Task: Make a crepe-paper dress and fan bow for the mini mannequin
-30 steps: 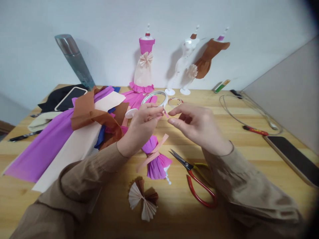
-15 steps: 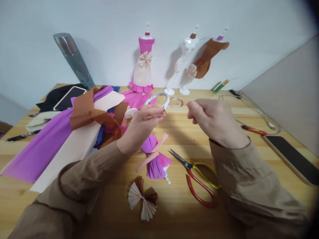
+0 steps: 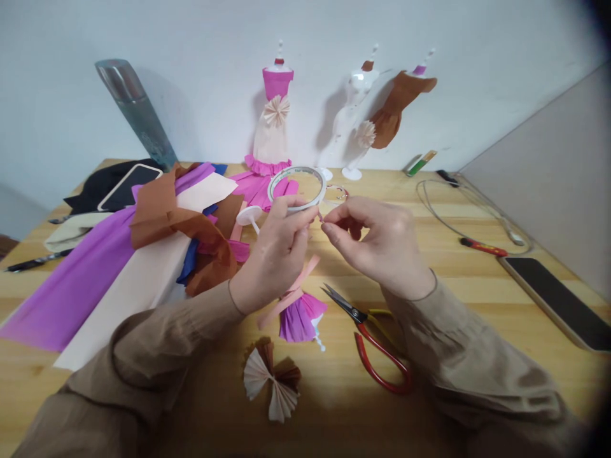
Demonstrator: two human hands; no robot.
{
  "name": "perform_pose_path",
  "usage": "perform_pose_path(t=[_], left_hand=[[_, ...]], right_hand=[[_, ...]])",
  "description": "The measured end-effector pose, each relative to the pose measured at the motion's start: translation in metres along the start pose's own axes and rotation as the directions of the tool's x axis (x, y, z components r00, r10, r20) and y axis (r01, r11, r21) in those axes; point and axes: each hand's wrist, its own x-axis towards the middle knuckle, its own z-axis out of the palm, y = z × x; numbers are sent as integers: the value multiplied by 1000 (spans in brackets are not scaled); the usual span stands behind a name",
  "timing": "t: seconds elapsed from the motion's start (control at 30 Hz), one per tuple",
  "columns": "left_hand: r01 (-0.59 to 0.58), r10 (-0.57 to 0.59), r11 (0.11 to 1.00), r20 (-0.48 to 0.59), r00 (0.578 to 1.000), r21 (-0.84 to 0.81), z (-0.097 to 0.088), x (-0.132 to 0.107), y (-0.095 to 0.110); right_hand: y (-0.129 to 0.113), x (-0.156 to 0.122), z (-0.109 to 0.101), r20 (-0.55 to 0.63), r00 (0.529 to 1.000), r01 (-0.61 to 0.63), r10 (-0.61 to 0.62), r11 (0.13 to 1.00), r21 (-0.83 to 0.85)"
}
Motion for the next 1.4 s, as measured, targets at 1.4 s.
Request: perform_pose_path(t=[1.4], left_hand=[[54,-50,994,-53,997,91,4,-1,-3]], right_hand=[[3,-1,16,190,953,-298,235,831,470]])
